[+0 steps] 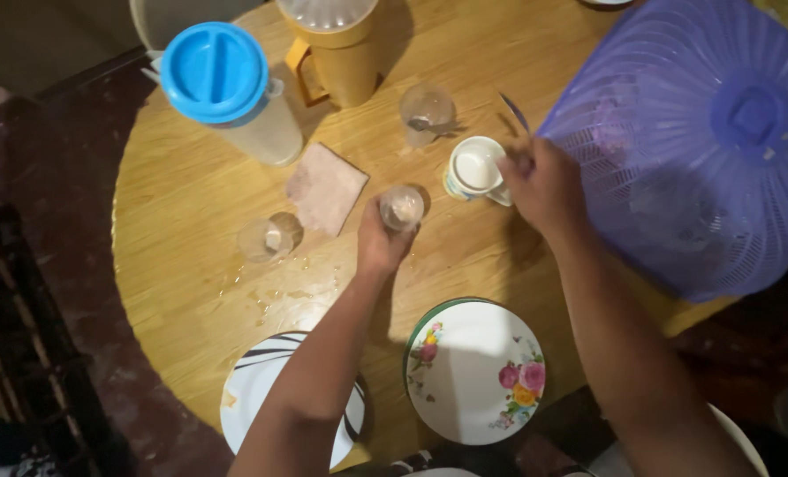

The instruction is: The person retrieves a pot of cooked rice from a side counter and uses a white plastic rice paddle to scoop rice onto three plates arranged on a round wooden table. The person distributes the rice across the plates in multiple scoops.

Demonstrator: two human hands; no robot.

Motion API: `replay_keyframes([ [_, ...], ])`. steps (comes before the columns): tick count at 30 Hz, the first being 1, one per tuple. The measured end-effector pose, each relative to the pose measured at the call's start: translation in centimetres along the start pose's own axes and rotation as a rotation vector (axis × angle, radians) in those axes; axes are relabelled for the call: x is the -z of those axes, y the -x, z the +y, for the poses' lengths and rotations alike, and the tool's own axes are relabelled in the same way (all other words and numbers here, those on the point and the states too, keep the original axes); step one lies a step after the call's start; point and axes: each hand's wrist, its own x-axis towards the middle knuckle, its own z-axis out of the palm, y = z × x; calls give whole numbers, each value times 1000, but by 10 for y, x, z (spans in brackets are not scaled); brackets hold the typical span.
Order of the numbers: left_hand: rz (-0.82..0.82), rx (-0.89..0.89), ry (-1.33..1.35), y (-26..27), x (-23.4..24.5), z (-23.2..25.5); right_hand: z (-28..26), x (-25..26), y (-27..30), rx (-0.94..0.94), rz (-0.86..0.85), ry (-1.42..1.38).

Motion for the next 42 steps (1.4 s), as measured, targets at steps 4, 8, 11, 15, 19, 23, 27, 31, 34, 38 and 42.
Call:
replay_keyframes([
  [4, -29, 69, -84, -26, -11, 9, 29, 11, 58, -141, 40, 2],
  [8, -57, -176, -18, -16, -30, -8, 71, -11, 85, -190, 25, -50],
  [11, -138, -307, -63, 6, -51, -24, 98, -36, 87, -164, 40, -149],
  [15, -75, -310, -117, 9, -77, -28, 112, -55, 82, -238, 44, -199],
  [19, -36, -297, -106, 5, -89, -23, 109, -48, 92, -275, 42, -204],
  [23, -14, -176, -140, 20, -57, -16, 96, -43, 93, -255, 14, -159],
  [27, 47, 35, -97, 49, -7, -16, 85, -44, 93, -348, -36, -194],
  [31, 78, -61, -74, 58, 24, -37, 73, -56, 97, -367, -65, -249],
  [34, 10, -73, -242, 54, 50, -67, 70, -60, 107, -349, -88, -276],
  [38, 187, 426, -7, 66, 120, -106, 75, -56, 130, -348, -147, -287],
  [42, 475, 115, -291, 51, 168, -119, 77, -52, 146, -284, -123, -373],
])
